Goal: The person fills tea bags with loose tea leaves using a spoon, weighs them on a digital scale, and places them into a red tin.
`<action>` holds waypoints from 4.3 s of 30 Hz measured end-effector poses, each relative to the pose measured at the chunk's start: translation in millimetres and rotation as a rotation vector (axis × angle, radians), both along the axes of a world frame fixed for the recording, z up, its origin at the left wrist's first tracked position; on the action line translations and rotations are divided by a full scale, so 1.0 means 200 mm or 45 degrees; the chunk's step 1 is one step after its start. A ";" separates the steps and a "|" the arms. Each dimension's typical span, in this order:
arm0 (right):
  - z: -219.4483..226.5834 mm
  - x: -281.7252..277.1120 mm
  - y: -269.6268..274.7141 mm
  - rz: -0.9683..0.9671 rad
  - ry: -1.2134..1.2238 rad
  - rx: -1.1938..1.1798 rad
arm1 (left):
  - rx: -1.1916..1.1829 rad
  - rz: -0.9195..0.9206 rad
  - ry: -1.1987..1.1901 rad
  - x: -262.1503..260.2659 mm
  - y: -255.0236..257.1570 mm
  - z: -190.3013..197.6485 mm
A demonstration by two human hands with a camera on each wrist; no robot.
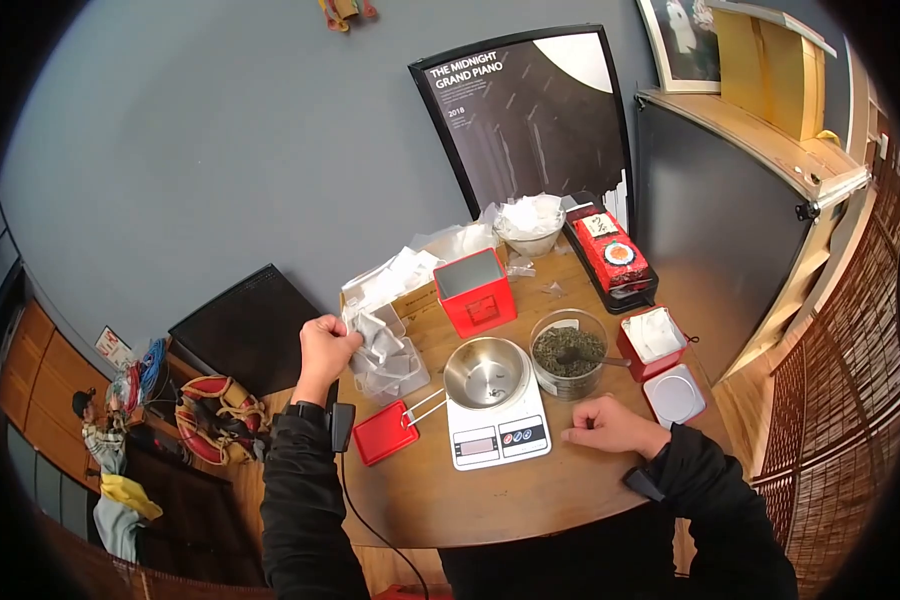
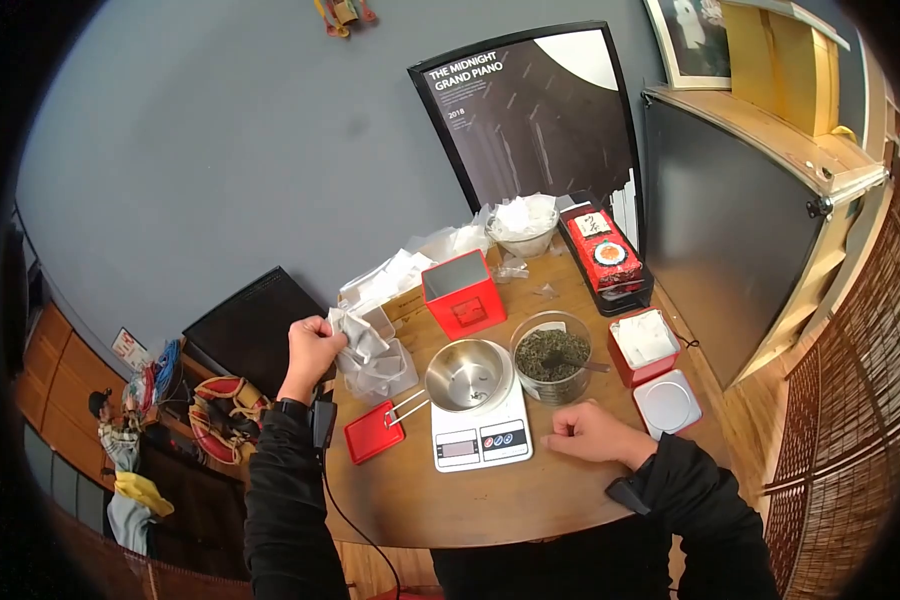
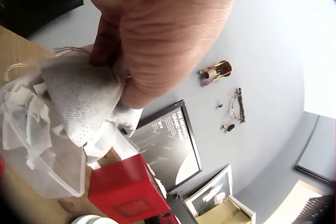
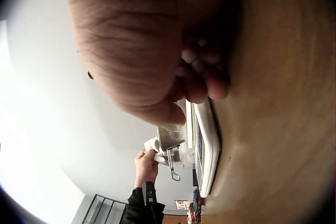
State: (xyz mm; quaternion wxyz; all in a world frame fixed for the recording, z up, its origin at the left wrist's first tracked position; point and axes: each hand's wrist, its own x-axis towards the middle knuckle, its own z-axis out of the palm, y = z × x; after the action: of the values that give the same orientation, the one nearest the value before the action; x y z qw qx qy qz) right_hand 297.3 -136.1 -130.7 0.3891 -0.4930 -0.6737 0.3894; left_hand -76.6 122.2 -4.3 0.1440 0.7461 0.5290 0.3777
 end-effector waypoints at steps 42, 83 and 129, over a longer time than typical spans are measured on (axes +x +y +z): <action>-0.01 0.02 0.01 0.009 0.052 -0.040 | -0.201 -0.563 0.360 0.92 0.26 0.00; -0.01 0.01 0.01 -0.046 0.221 -0.178 | -0.363 -0.013 0.843 -0.04 0.00 -0.11; -0.01 0.02 0.01 -0.061 0.192 -0.095 | -0.074 -0.131 1.413 0.12 0.10 -0.36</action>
State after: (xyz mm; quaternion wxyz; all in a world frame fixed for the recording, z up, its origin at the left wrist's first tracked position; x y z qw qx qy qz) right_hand 300.3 -134.3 -133.0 0.4291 -0.4924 -0.6157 0.4409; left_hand -52.1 142.7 -76.6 -0.1174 0.8537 0.4986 -0.0941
